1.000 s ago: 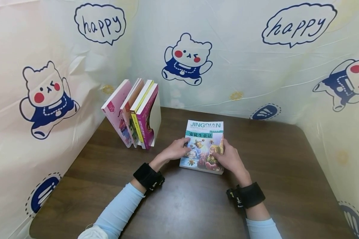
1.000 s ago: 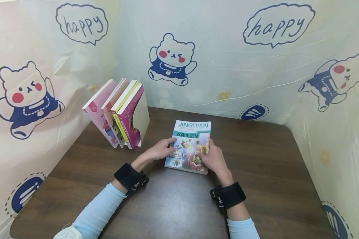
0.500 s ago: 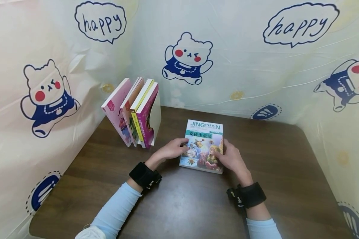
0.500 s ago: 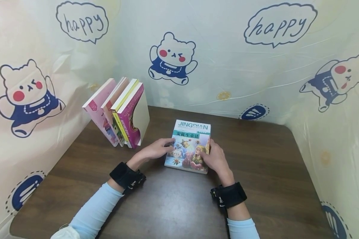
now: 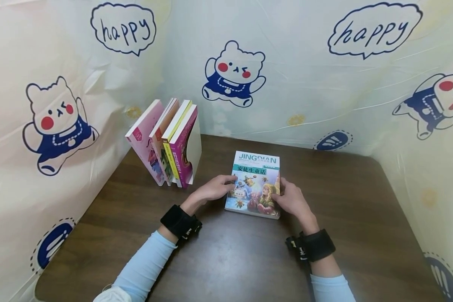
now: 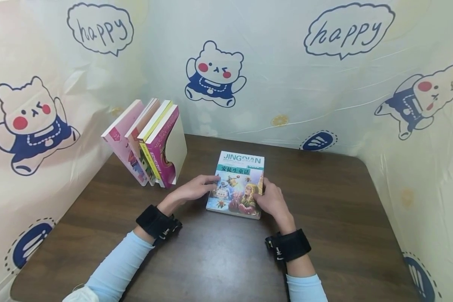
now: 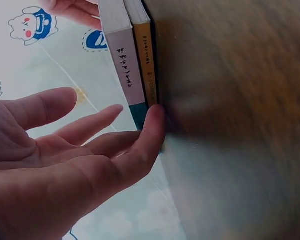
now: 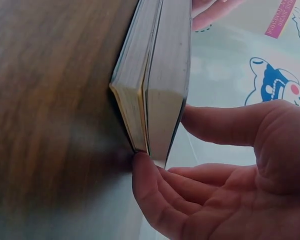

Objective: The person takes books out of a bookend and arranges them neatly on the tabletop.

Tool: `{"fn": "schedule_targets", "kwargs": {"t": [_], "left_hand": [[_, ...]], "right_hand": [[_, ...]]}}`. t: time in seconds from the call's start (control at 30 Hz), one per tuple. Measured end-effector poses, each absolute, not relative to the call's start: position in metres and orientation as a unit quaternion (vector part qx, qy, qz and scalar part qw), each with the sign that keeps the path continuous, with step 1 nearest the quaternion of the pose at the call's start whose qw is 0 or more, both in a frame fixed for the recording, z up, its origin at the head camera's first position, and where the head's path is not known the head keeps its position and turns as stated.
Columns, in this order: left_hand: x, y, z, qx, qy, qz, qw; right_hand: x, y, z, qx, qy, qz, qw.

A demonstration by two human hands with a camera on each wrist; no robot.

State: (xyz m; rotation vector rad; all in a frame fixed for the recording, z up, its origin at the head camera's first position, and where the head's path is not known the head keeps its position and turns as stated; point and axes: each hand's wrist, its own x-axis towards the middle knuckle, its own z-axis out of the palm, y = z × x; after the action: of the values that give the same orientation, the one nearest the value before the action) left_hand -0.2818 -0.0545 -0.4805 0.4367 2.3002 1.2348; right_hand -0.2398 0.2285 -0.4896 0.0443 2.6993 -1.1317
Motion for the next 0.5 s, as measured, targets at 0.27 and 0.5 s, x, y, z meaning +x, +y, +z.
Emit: {"fn": "schedule_targets", "kwargs": {"t": [0.27, 0.5], "left_hand": [[-0.282, -0.0518, -0.4812, 0.166, 0.852, 0.431, 0.247], [-0.2803, -0.0521, -0.4788, 0.166, 0.853, 0.427, 0.252]], "right_hand": [[-0.2424, 0.2302, -0.4887, 0.024, 0.92, -0.374, 0.116], [-0.2409, 0.2317, -0.4879, 0.024, 0.918, -0.376, 0.124]]}}
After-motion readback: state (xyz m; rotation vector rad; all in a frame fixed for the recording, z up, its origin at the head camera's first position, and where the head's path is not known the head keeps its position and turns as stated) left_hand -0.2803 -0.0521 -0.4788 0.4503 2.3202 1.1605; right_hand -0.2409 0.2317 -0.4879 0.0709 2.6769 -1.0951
